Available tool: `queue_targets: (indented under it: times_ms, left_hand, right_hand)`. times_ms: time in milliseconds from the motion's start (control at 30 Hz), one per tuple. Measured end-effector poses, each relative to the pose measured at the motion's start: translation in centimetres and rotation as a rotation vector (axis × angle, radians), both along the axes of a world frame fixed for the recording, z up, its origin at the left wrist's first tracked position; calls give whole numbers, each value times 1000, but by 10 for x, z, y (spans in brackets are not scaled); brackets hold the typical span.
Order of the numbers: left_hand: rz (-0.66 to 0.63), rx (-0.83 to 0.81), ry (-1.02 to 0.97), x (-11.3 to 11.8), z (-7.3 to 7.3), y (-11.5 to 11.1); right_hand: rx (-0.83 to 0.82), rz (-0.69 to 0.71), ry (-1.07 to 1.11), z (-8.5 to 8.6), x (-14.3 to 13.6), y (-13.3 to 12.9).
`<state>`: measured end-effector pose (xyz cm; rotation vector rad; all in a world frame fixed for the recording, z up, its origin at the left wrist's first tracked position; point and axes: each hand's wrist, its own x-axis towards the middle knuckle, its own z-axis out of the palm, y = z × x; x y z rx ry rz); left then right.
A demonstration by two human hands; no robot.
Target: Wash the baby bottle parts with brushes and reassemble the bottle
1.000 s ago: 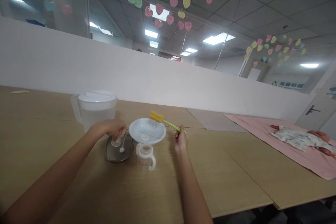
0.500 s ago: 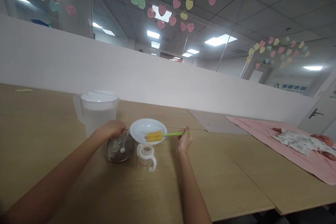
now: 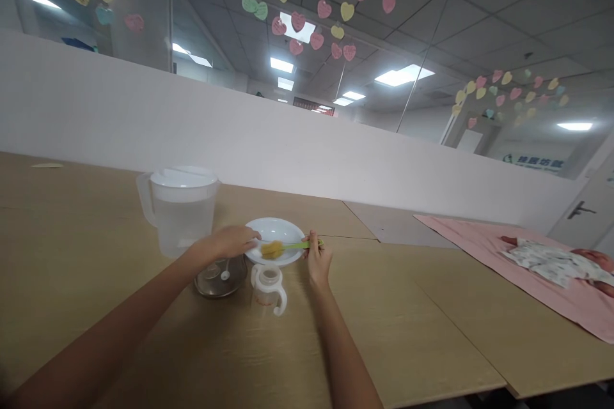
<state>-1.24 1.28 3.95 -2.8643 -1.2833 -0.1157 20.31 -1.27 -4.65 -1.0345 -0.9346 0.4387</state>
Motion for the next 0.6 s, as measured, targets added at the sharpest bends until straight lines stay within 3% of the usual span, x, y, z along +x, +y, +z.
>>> queue_targets:
  times_ms: [133,367,467,600]
  left_hand:
    - [-3,-19,-2,0,-4,-1]
    - [-9,53,-106,-6,-6,16]
    - [-9,117,-158,-9,-3,20]
    - [-64,142,-242,-9,3,14]
  right_hand:
    - [-2,59,77,2,0,0]
    - [12,-38,311,1,14,3]
    - [36,45,424,1,15,3]
    - [34,217,402,5,8,-1]
